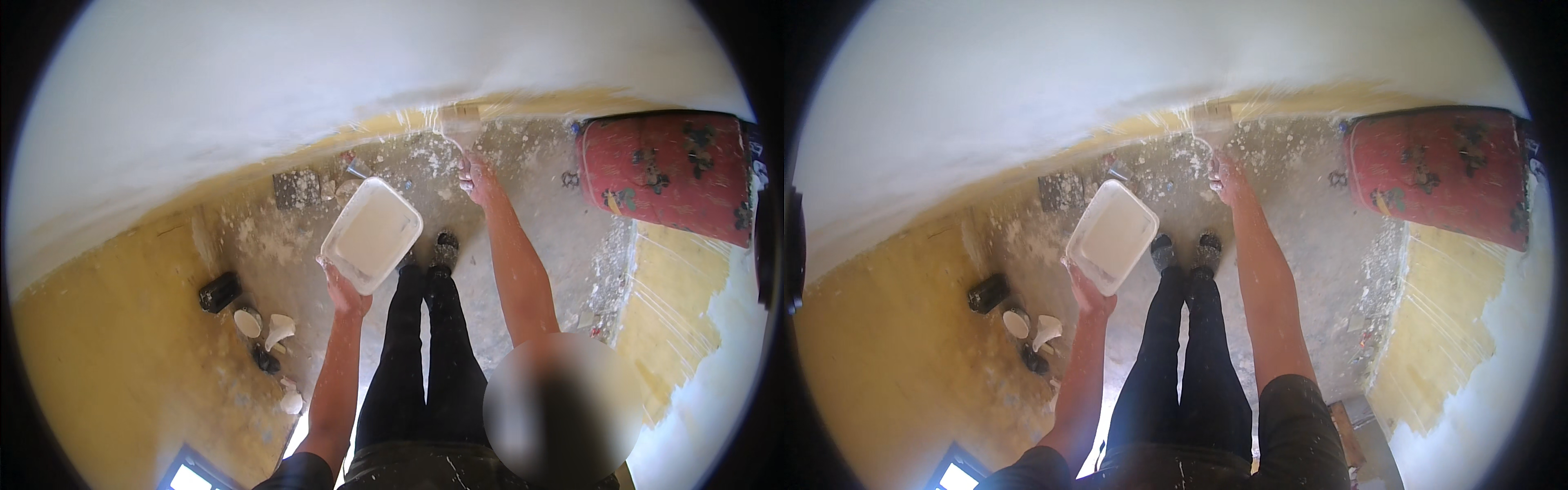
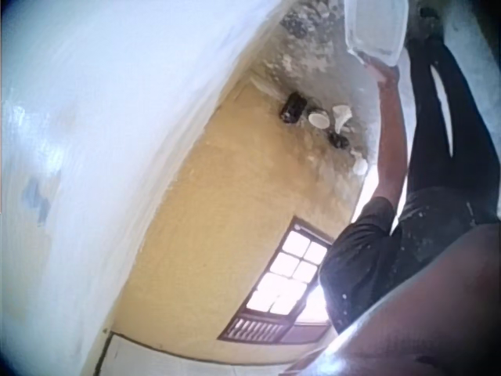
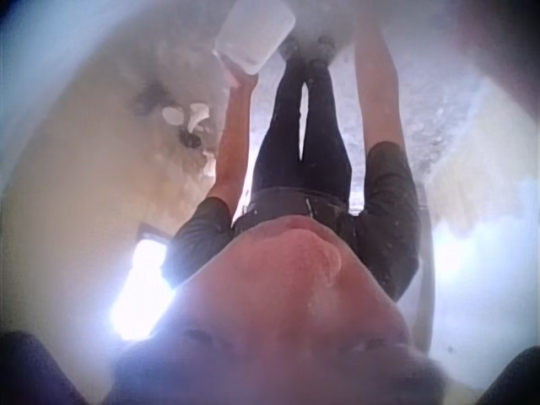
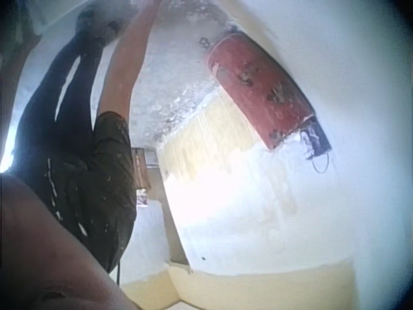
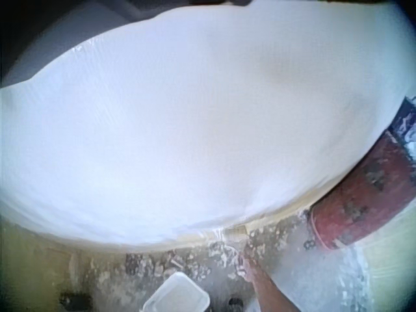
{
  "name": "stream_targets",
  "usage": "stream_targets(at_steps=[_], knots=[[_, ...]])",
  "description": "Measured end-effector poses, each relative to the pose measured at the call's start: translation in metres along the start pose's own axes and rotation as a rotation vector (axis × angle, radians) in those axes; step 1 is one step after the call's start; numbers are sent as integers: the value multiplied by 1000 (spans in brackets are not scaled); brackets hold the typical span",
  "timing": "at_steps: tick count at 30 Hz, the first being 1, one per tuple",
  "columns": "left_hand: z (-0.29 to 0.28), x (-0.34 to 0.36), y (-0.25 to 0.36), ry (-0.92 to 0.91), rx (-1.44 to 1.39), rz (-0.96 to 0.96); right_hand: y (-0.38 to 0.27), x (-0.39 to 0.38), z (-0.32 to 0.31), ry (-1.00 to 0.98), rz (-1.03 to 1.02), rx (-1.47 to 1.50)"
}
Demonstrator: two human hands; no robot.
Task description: The person applies white paint to a ceiling and the upper part of walls using a brush while holding a plastic container.
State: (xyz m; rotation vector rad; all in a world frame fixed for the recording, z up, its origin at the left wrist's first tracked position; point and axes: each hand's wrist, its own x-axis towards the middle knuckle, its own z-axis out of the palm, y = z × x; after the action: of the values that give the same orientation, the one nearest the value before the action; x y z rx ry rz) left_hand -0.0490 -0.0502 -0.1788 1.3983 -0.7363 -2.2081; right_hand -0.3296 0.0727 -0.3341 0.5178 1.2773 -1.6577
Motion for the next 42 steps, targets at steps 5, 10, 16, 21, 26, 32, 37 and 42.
stream_targets(at_steps=[5, 10, 16, 21, 26, 32, 37, 42], knots=[[4, -3, 9, -50, -4, -7, -46, -11, 14, -11, -32, -39], [15, -9, 26, -54, 9, 26, -151, -122, 97, -9, -125, 36], [34, -16, 30, -118, 25, 28, -191, -295, 121, -186, -416, 84], [31, -13, 26, -127, 0, 26, -195, -293, 127, -216, -913, -107], [35, -15, 7, -93, 32, 51, -173, -134, 62, -321, -733, -144], [57, -33, -15, 30, 17, 53, -94, -52, 3, -195, -478, -133], [70, -37, -41, 100, -4, 24, -51, -15, -45, -77, -140, -39], [86, -44, -51, 15, -6, 90, -59, -26, -41, -67, -53, 66]])
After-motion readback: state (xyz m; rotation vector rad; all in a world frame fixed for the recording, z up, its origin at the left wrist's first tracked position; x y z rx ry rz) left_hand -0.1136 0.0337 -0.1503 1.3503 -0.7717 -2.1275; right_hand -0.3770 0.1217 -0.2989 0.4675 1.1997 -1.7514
